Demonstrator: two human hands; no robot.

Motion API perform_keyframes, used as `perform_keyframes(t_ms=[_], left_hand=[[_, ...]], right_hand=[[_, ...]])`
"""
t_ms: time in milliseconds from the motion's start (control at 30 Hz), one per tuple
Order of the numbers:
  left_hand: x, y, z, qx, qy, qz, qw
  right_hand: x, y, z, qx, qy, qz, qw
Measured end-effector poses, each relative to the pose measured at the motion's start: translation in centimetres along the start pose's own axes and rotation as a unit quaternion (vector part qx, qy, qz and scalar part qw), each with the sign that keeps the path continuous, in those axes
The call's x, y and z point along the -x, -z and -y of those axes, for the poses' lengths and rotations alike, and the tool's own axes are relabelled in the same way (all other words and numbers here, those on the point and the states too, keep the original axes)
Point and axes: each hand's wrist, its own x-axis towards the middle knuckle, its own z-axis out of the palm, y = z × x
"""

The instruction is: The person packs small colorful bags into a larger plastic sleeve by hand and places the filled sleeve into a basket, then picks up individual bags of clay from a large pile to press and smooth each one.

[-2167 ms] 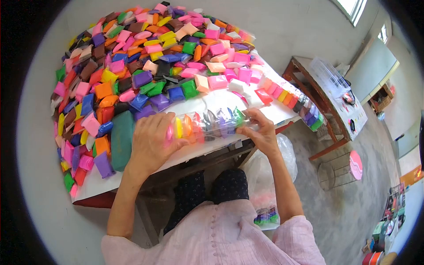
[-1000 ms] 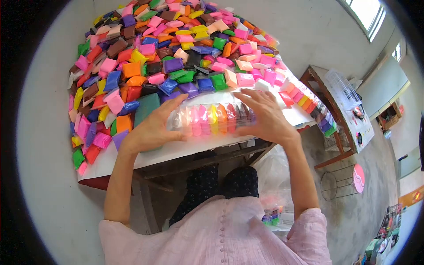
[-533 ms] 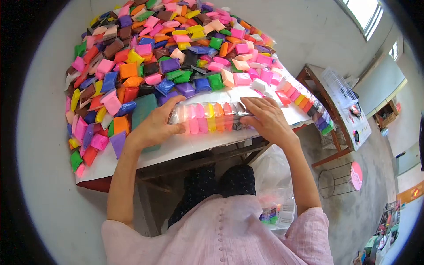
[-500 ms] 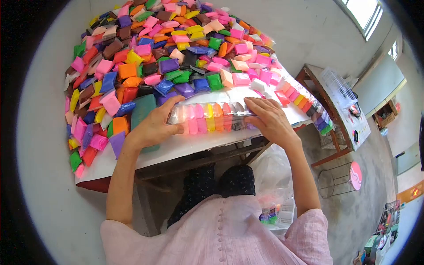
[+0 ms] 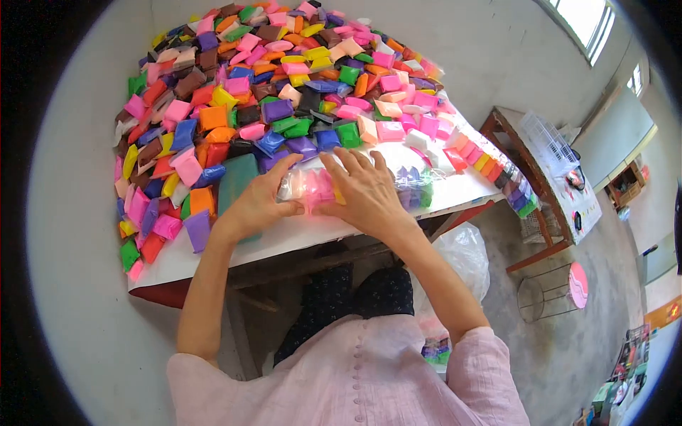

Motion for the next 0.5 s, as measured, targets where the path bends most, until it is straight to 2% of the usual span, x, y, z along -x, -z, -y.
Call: perform_keyframes(t_ms=[100, 200, 300, 367, 500], left_hand=[[0.1, -0.5, 1.1, -0.069, -0.063, -0.05, 0.994], [0.3, -0.5, 0.7, -0.08, -0.058, -0.047, 0.994], [0.3, 0.0, -0.1, -0.05, -0.017, -0.012, 0.999], [0.1, 0.2, 0.6, -0.028, -0.053, -0.014, 0.998], [-0.2, 0.0, 1.6, 0.027, -0.092, -0.023, 0.995]], right_hand=[[0.0, -0.5, 0.2, -0.025, -0.022, 0.015, 0.999], [1.1, 0.1, -0.8, -0.053, -0.02, 0.021, 0.998], [1.6, 1.1, -1.9, -0.062, 0.003, 0.017, 0.998], [1.7, 1.9, -1.7, -0.033, 0.007, 0.041, 0.999], [0.1, 0.9, 1.1, -0.014, 0.016, -0.031, 0.999]])
